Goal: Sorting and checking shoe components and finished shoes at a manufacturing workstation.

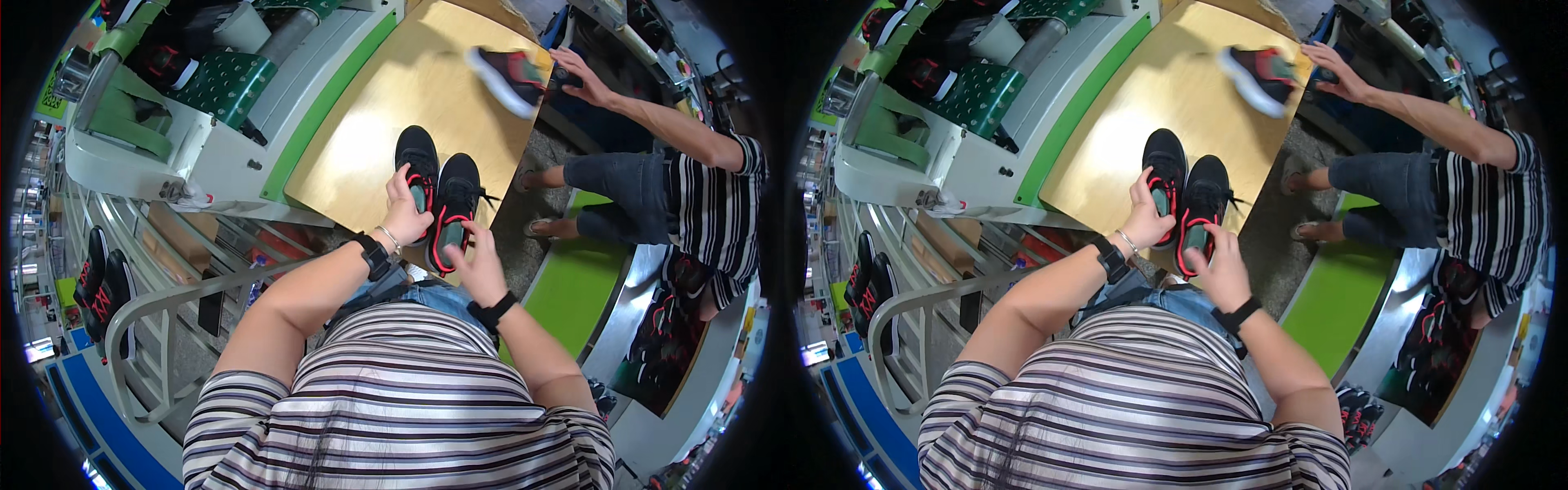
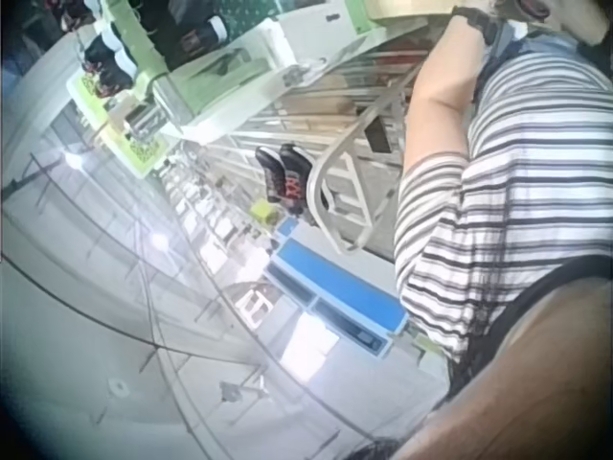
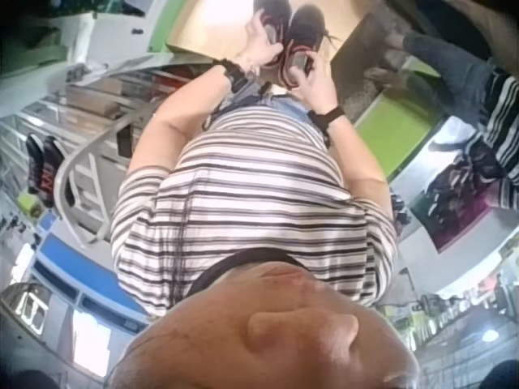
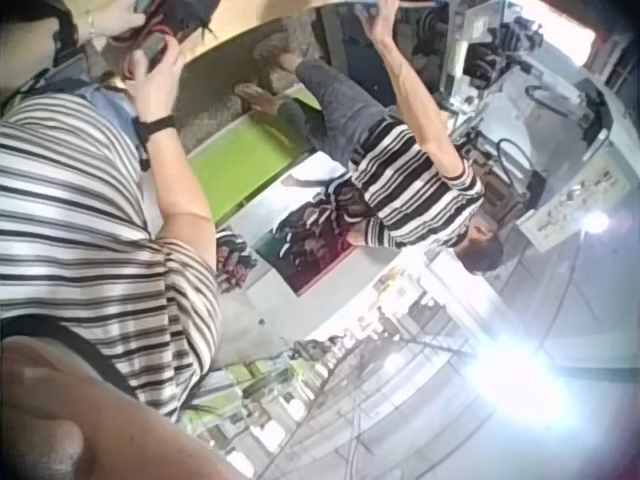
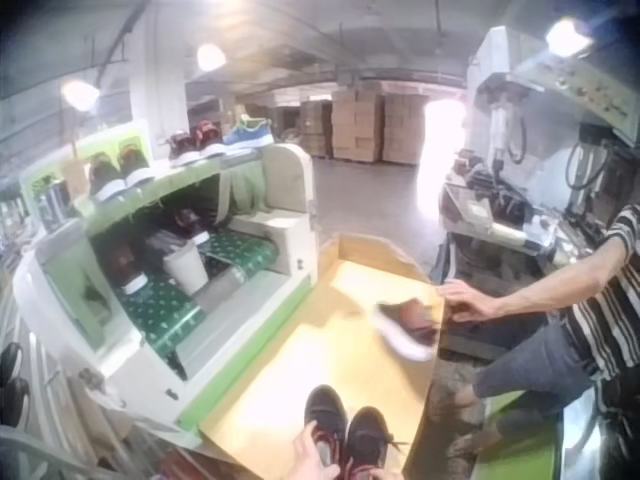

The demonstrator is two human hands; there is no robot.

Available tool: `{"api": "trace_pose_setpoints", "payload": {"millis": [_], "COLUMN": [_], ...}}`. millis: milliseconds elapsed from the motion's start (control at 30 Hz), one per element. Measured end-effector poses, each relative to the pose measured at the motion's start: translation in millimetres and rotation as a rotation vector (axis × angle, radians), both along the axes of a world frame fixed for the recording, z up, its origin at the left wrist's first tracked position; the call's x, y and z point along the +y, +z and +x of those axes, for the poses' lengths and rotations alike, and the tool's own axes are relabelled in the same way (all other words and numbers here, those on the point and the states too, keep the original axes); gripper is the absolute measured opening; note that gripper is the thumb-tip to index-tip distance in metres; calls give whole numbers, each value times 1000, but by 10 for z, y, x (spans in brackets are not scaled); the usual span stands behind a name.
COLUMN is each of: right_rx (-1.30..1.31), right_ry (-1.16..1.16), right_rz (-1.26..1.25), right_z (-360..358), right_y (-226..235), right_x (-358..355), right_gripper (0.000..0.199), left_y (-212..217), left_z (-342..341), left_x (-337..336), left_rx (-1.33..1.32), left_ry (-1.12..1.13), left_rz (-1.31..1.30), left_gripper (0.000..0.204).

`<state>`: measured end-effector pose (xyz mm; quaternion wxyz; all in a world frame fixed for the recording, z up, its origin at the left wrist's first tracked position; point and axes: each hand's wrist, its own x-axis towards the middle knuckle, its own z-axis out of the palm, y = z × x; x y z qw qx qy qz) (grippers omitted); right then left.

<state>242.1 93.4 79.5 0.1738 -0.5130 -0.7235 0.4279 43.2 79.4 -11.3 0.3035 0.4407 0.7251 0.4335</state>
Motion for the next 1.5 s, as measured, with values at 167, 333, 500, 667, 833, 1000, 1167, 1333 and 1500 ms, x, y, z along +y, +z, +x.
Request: {"api": "trace_pose_setpoints", "payload": {"millis": [167, 333, 500, 667, 833, 1000, 1167, 1333, 1500], "right_rx": [24, 107, 164, 216, 362, 12, 68, -78, -320], "right_ry": [95, 356, 131, 97, 171, 264, 47, 194, 288], "right_rz": [568, 160, -123, -126, -559, 394, 325, 548, 612], "right_z": [117, 39, 93, 176, 204, -74, -234, -243, -79], "right_y": [-157, -584, -558, -777, -12, 11, -29, -123, 32], "right_x": [738, 1102, 989, 1156, 791, 220, 225, 305, -22], "right_gripper": [33, 44, 28, 22, 18, 15, 14, 16, 35], "left_y": [63, 80, 28, 107, 132, 68, 93, 162, 164], "left_z": [-104, -130, -131, -120, -130, -113, -93, -89, -235], "left_x": [-36, -62, -72, -40, -65, -47, -41, -42, -254], "left_rx": [3, -11, -11, -9, -91, -18, 8, -17, -17], "left_ry": [-67, -89, -55, -77, -53, -52, -49, -24, -149], "left_rz": [14, 37, 48, 63, 28, 67, 55, 3, -75], "left_gripper": [104, 103, 102, 101, 102, 102, 106, 104, 106]}}
